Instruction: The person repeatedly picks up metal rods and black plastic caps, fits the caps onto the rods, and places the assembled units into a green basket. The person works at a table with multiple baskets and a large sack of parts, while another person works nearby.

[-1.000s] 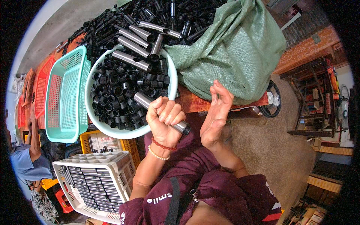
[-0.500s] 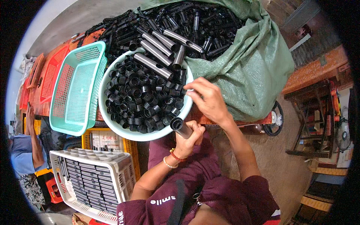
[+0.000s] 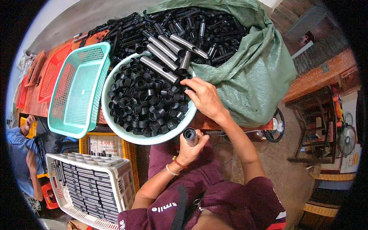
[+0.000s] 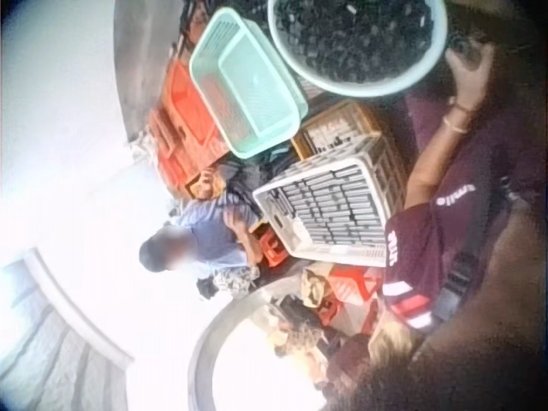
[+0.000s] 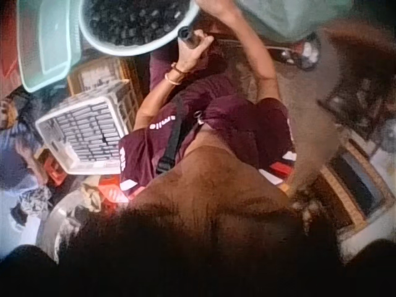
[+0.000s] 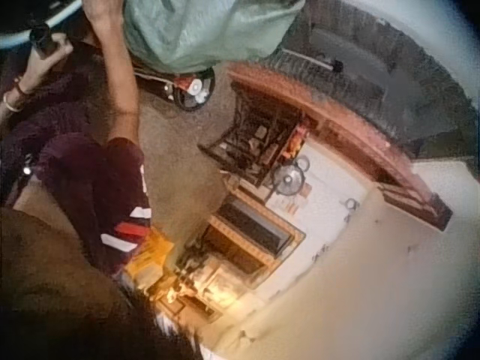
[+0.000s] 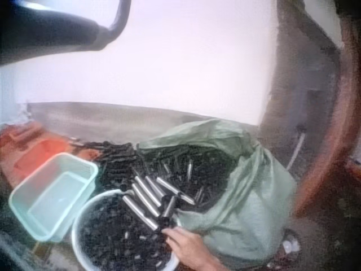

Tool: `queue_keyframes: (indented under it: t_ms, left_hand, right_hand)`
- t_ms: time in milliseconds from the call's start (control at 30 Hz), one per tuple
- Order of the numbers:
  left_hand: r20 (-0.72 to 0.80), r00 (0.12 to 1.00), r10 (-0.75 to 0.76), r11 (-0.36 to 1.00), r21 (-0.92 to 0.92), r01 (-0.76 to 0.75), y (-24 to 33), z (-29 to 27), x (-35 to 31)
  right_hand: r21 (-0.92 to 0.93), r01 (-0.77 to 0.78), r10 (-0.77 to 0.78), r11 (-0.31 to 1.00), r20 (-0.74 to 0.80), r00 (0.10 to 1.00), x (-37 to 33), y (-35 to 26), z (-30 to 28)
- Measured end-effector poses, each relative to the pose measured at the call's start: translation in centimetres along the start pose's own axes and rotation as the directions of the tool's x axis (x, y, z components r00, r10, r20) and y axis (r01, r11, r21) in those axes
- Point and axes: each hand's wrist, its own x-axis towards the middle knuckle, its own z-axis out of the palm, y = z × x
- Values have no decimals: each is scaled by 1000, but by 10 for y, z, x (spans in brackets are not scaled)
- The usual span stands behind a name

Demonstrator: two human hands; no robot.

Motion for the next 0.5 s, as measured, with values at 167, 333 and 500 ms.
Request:
queue_keyframes:
  t_ms: [167,333,500]
  left_hand:
    - [49,993,109,858,499,-119,3,9,22]
    - [82,978,194,858,470,-210,-23,13,61]
    - [142,960,240,788,549,-278,-51,7,83]
  right_hand:
    - [663,-501,446,556,270,853,-16,-9,-50]
    - [718,-575,460,392,389,798,-39,-13,-84]
    - [683,-597,444,420,419,792,-50,-12,-92]
